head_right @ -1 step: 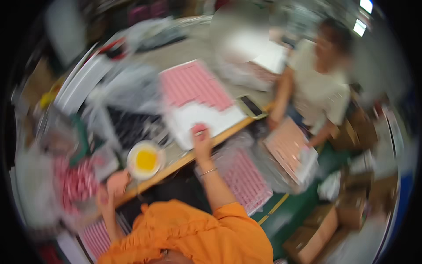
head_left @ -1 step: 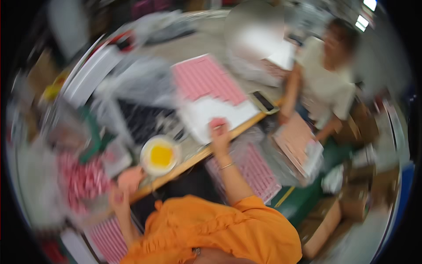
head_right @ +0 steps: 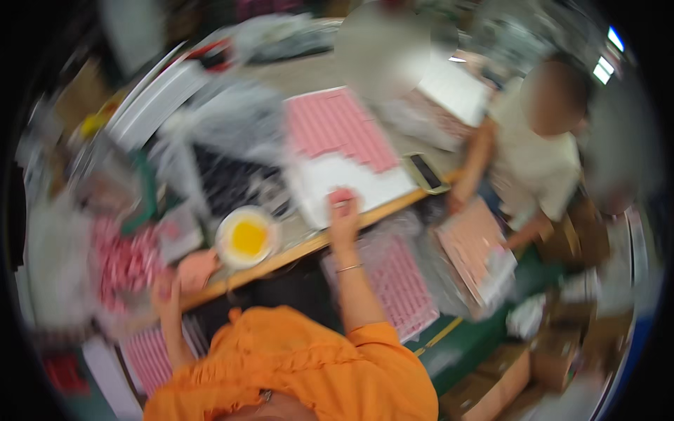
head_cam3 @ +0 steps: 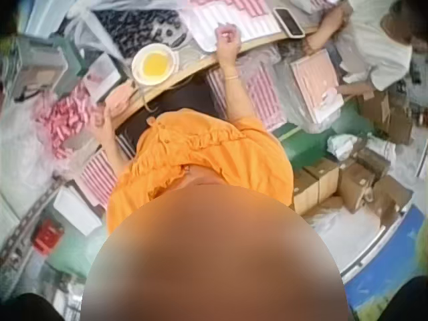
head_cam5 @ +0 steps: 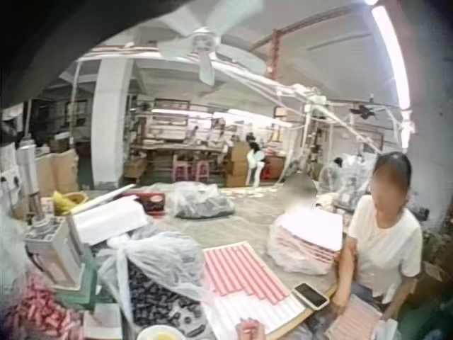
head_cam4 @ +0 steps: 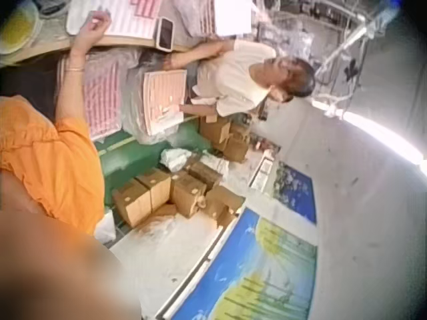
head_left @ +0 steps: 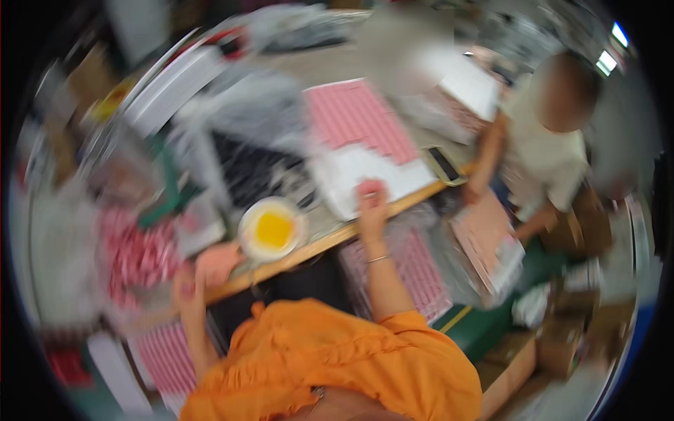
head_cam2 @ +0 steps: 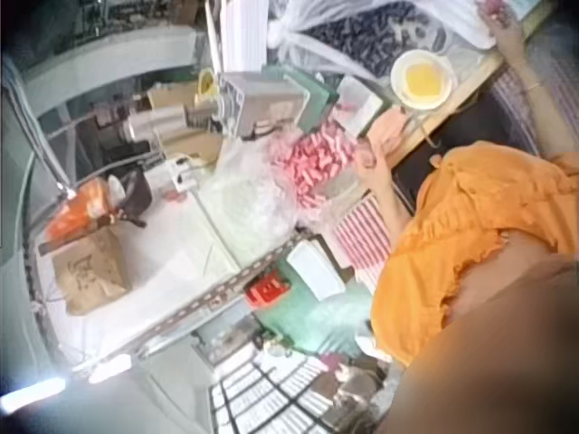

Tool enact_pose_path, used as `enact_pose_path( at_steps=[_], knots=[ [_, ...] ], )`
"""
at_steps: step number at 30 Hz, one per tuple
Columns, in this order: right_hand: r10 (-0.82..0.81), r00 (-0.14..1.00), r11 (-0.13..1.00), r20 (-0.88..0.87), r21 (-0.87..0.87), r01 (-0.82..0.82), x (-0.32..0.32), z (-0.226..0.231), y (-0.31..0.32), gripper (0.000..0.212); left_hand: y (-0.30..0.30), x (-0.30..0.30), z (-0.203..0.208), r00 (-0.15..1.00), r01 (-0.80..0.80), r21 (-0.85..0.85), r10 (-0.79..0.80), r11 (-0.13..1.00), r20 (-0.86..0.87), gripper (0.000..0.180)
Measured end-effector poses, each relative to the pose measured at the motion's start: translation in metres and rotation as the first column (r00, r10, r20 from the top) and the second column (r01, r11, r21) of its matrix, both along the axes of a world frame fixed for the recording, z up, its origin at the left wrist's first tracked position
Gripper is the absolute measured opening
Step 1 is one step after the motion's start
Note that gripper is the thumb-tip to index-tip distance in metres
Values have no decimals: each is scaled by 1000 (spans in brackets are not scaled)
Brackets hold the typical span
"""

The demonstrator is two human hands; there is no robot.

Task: Assembling small pink plastic tubes by dipping them in a lubricant and using a manual press to insert components before placing them in a tray.

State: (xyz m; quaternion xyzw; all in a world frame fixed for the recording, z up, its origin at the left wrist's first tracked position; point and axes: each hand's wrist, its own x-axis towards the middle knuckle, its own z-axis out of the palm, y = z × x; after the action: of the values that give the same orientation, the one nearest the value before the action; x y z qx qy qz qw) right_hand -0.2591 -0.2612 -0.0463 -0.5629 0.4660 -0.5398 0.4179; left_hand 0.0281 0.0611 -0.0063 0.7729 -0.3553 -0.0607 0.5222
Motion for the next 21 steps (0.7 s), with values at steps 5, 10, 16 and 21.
enact_pose_path(
  at_steps=[5, 10, 16, 21],
  knots=[
    [244, 962, 970, 125, -36, -241, 45, 61, 20, 25, 6, 64, -11, 966, -256, 59, 254, 965, 43, 32],
    [722, 691, 687, -39, -81, -722, 135, 75, 57, 26, -43, 56, -4, 972, -113, -208, 152, 971, 180, 28],
    [688, 634, 658, -354, -66, -750, 239, 67, 110, 27, -63, 69, 7, 922, -6, 189, -68, 982, 382, 36],
    [631, 602, 696, -489, 15, -718, 270, 66, 127, 12, -40, 71, 0, 967, -192, -136, 211, 972, 142, 36]
  ],
)
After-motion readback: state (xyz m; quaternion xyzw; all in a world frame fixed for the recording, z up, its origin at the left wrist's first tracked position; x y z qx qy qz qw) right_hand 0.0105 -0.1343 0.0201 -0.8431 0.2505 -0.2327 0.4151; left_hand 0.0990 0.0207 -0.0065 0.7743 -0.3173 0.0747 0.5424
